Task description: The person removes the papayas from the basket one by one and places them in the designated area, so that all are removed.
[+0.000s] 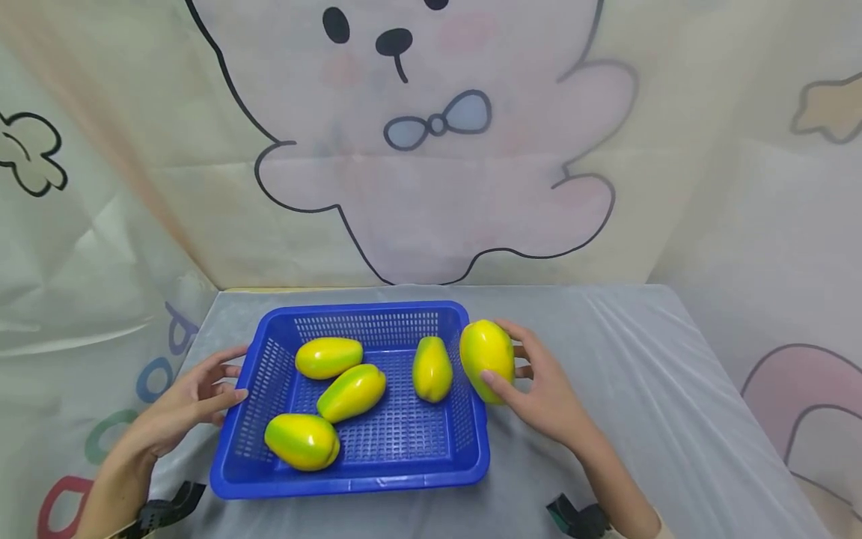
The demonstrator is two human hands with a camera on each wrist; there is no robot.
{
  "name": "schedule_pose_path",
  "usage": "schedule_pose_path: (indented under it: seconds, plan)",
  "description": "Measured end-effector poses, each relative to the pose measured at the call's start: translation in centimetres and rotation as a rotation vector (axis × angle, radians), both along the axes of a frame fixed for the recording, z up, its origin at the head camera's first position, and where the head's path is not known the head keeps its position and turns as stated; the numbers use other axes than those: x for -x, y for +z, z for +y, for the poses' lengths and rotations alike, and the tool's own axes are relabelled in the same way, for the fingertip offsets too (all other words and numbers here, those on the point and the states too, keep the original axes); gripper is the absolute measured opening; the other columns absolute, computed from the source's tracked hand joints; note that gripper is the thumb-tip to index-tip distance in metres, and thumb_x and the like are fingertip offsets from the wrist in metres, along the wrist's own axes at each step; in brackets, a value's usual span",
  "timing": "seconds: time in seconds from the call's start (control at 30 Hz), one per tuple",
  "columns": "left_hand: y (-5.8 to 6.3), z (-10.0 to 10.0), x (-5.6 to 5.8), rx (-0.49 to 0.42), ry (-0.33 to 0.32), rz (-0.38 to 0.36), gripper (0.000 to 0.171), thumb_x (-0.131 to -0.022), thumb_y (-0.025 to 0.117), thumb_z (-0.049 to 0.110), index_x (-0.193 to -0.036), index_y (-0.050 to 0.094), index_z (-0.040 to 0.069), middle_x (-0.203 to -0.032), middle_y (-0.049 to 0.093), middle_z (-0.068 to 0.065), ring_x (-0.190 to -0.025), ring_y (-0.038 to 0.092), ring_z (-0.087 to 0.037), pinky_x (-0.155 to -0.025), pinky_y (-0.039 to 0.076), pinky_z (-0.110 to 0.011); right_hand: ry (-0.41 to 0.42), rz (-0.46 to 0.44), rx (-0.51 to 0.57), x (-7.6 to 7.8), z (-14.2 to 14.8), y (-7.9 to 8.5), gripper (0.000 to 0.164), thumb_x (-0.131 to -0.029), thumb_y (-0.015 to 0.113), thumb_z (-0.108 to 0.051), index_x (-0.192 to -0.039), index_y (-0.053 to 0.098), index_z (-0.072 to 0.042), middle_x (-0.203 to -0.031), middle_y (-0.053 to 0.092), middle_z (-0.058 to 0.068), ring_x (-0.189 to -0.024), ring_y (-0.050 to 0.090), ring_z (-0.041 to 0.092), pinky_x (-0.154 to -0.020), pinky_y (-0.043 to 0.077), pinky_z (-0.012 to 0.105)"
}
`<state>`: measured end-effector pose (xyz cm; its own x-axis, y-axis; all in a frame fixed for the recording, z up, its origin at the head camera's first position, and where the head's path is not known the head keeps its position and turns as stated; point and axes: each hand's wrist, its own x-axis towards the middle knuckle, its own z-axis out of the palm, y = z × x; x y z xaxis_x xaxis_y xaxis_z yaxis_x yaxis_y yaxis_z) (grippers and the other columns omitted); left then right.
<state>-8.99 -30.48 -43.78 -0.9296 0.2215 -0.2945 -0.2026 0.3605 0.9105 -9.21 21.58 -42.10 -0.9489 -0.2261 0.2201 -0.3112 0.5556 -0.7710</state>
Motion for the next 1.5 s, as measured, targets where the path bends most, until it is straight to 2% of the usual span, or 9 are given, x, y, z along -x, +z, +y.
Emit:
schedule_pose_path:
  seconds: [0.27, 0.67, 0.83, 1.03, 1.13, 1.33, 1.5]
  plan:
    - [0.1, -0.2, -0.1, 0.02, 0.009, -0.003, 0.088, -0.1, 0.072, 0.023, -0.168, 0.017, 0.011, -0.143, 0.051, -0.03, -0.09, 0.072, -0.019, -0.075, 0.067, -0.04, -0.052, -0.002, -0.034, 0.1, 0.4, -0.7, 0.07, -0.098, 0.074, -0.019, -0.16, 0.042, -0.022, -0.147, 0.059, 0.01, -0.118, 0.065, 0.03, -0.085, 0.057, 0.023]
    - [0.0, -0.4, -0.2, 0.008, -0.005, 0.007, 0.085, -0.101, 0.07, 0.021, -0.167, 0.018, 0.01, -0.143, 0.051, -0.031, -0.09, 0.072, -0.018, -0.073, 0.067, -0.039, -0.126, -0.038, -0.086, 0.3, 1.5, -2.5, 0.07, -0.099, 0.074, -0.024, -0.16, 0.041, -0.012, -0.148, 0.057, 0.017, -0.118, 0.065, 0.036, -0.084, 0.055, 0.024]
    - [-0.1, -0.5, -0.3, 0.011, 0.002, -0.002, 0.086, -0.101, 0.071, 0.022, -0.167, 0.018, 0.009, -0.143, 0.051, -0.031, -0.088, 0.073, -0.018, -0.074, 0.067, -0.039, -0.132, -0.068, -0.106, 0.7, 1.8, -3.4, 0.071, -0.1, 0.072, -0.029, -0.161, 0.04, -0.012, -0.152, 0.054, 0.018, -0.117, 0.066, 0.038, -0.085, 0.056, 0.024]
    - [-0.2, -0.5, -0.3, 0.002, -0.004, -0.005, 0.086, -0.102, 0.07, 0.021, -0.168, 0.017, 0.009, -0.143, 0.05, -0.032, -0.089, 0.073, -0.018, -0.074, 0.067, -0.04, -0.151, -0.087, -0.103, 1.2, 2.0, -4.5, 0.072, -0.1, 0.073, -0.033, -0.16, 0.04, -0.012, -0.148, 0.056, 0.022, -0.115, 0.067, 0.041, -0.081, 0.056, 0.02]
    - [-0.1, -0.5, -0.3, -0.001, -0.003, -0.008, 0.086, -0.102, 0.069, 0.021, -0.168, 0.016, 0.009, -0.143, 0.05, -0.032, -0.089, 0.073, -0.018, -0.074, 0.067, -0.039, -0.159, -0.075, -0.124, 1.5, 2.1, -5.1, 0.072, -0.099, 0.074, -0.033, -0.159, 0.042, -0.011, -0.147, 0.056, 0.023, -0.115, 0.067, 0.042, -0.081, 0.058, 0.026]
    - [0.1, -0.3, -0.1, 0.008, 0.0, -0.004, 0.085, -0.102, 0.07, 0.02, -0.167, 0.017, 0.008, -0.141, 0.051, -0.032, -0.088, 0.073, -0.017, -0.072, 0.067, -0.039, -0.179, -0.094, -0.15, 1.8, 2.5, -5.8, 0.073, -0.099, 0.074, -0.035, -0.158, 0.042, -0.005, -0.144, 0.056, 0.028, -0.113, 0.068, 0.046, -0.084, 0.063, 0.05]
    - [0.3, -0.1, 0.1, 0.013, -0.006, -0.001, 0.084, -0.101, 0.07, 0.019, -0.167, 0.018, 0.008, -0.14, 0.051, -0.032, -0.088, 0.072, -0.017, -0.071, 0.067, -0.039, -0.208, -0.112, -0.192, 2.0, 2.7, -6.4, 0.075, -0.099, 0.074, -0.04, -0.156, 0.043, -0.002, -0.142, 0.057, 0.029, -0.113, 0.067, 0.045, -0.089, 0.062, 0.055]
